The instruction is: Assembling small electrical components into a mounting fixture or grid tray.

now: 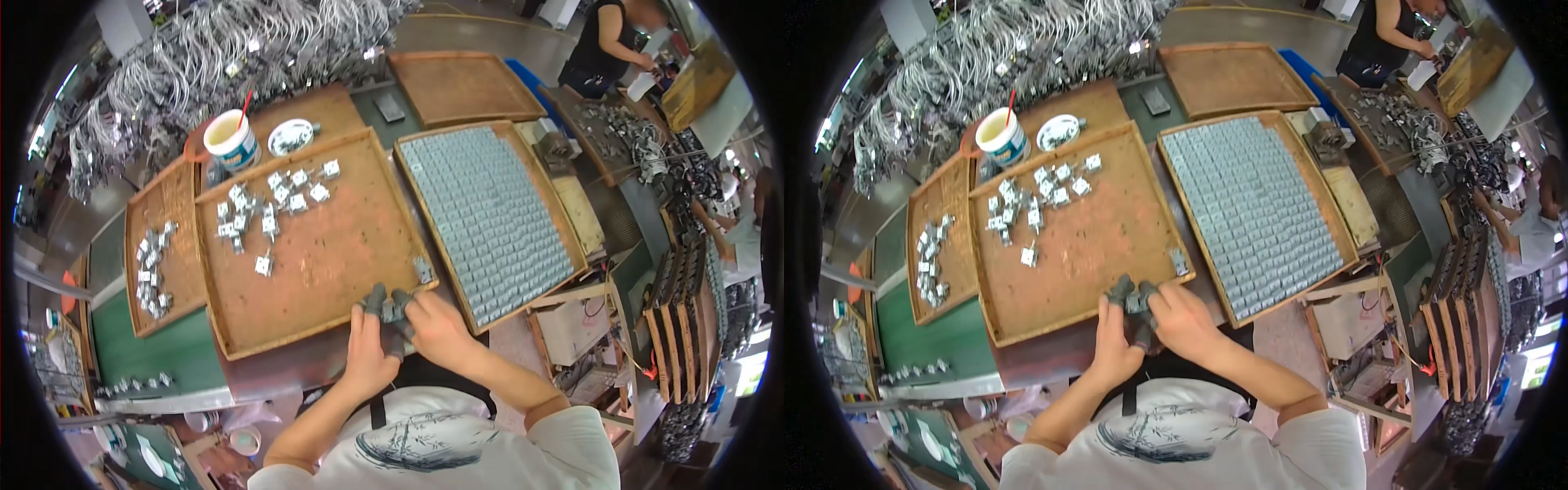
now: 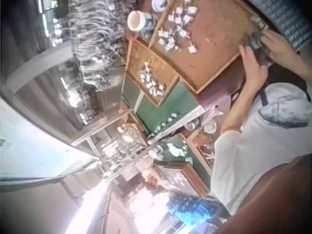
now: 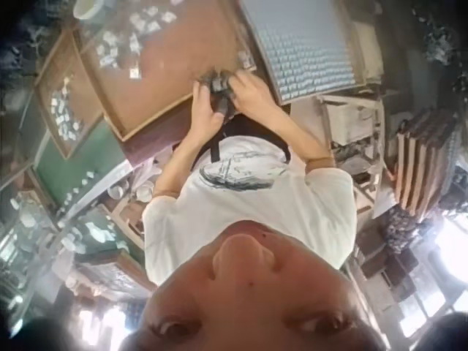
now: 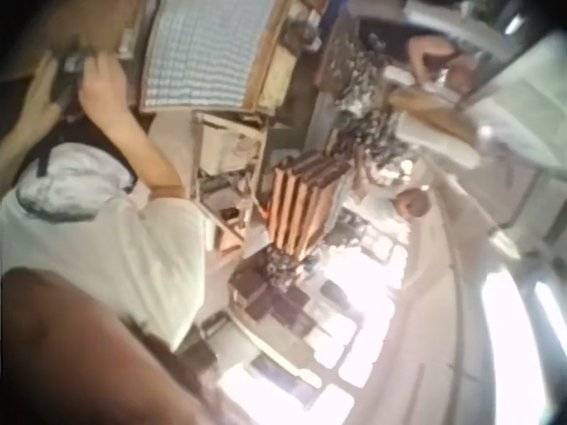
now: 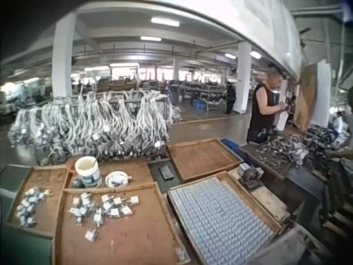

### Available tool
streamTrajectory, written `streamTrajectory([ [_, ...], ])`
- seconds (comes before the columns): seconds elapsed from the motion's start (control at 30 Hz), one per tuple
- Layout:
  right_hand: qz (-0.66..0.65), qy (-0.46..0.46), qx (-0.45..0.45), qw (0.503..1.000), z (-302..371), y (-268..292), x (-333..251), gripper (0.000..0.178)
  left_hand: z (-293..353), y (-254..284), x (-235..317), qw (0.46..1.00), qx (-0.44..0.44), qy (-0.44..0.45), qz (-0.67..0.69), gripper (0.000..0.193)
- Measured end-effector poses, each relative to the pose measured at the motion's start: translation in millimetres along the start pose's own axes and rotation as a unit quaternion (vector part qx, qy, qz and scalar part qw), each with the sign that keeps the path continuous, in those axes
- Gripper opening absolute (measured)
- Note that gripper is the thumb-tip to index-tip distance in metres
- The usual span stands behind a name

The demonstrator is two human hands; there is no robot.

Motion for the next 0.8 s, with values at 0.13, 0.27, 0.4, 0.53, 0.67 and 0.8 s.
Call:
streamTrajectory([
  [0.13,-0.057,-0.020,-0.040,0.997,2,9,-3,0.026,-7,3,13,0.995,0.016,-0.059,-0.073,0.077],
  [0.27,-0.150,-0.170,-0.106,0.968,7,1,38,0.044,-12,-6,16,0.995,-0.020,-0.094,-0.004,0.070],
  [0.4,-0.294,-0.140,-0.183,0.928,22,-22,45,0.044,-10,-18,24,0.983,-0.046,-0.177,-0.007,0.063],
  [0.53,-0.292,-0.198,-0.196,0.915,23,-10,47,0.043,-15,-20,30,0.979,-0.064,-0.194,-0.002,0.064],
  [0.67,-0.214,-0.246,-0.226,0.918,16,-10,90,0.048,-47,-23,2,0.984,-0.066,-0.145,-0.078,0.061],
  [0.8,-0.293,-0.341,-0.035,0.893,9,51,181,0.026,-75,-29,-73,0.991,-0.062,0.089,0.072,0.060],
])
Point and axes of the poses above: each hand's wrist, its own z-axis away from the middle knuckle, its own y-axis out of the back of the hand, x = y × z, the point moved 9 cm from there along -z, towards the middle knuckle, and after that the axes turned 2 degrees about -y, right-handed, at the moved point
